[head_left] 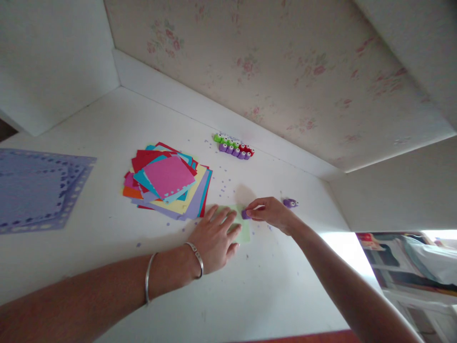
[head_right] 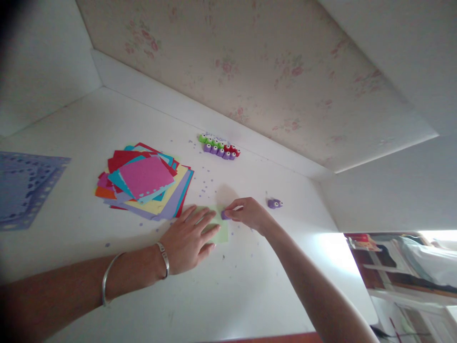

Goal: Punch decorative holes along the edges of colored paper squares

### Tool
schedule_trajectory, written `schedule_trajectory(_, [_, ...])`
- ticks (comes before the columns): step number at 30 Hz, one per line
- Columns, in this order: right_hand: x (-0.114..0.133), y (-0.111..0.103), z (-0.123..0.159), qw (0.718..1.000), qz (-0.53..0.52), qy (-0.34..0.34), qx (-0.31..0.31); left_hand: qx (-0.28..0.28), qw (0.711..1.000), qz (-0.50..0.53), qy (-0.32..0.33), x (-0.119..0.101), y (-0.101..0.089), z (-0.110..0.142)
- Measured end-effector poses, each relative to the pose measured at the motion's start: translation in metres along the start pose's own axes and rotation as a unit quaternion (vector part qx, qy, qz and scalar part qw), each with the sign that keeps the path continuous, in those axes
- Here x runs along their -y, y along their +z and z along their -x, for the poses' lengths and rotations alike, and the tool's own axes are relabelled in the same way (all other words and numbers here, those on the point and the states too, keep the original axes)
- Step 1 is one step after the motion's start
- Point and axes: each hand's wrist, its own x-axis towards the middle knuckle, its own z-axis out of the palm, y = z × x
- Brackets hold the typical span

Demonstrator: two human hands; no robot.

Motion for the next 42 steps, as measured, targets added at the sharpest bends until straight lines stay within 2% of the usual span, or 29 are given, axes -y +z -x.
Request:
schedule_trajectory(4, [-0.001, 0.002, -0.001, 0.999, 0.042, -0.017, -0.028, 0.004, 1.0, 0.002, -0.001, -0.001, 0.0, -0.001])
schedule_trajectory(9, [-0.002, 0.0, -0.004, 0.997, 0.064, -0.024, -0.029, -0.003, 1.0, 0.003, 0.005, -0.001, 0.002, -0.002])
schedule_trajectory(15, [-0.006, -0.002, -0.004, 0.998, 0.03, -0.046, -0.031, 0.0, 1.0, 0.002, 0.017, -0.001, 0.003, -0.002])
schedule_trajectory(22, [-0.006, -0.013, 0.007, 0.996, -0.059, -0.066, 0.022, 0.006, 0.999, -0.028, 0.019, -0.001, 0.001, 0.0])
schedule_trajectory(27, [-0.015, -0.023, 0.013, 0.997, -0.038, -0.062, 0.013, 0.01, 0.999, -0.039, 0.017, -0.003, 0.001, -0.001])
schedule_trajectory(30, [-0.025, -0.033, 0.014, 0.998, 0.018, -0.058, -0.018, 0.009, 0.999, -0.04, 0.017, -0.002, 0.0, -0.001])
schedule_trajectory(33, [-0.034, -0.041, 0.018, 0.99, 0.1, -0.062, -0.078, 0.004, 0.999, -0.042, 0.022, -0.002, 0.001, -0.002])
schedule_trajectory(38, [-0.039, -0.035, 0.026, 0.961, 0.165, -0.092, -0.204, 0.002, 0.999, -0.041, 0.027, -0.001, 0.002, -0.002])
schedule_trajectory(42, [-0.038, -0.028, 0.027, 0.949, 0.208, -0.095, -0.215, 0.004, 0.999, -0.038, 0.024, -0.001, 0.003, -0.002])
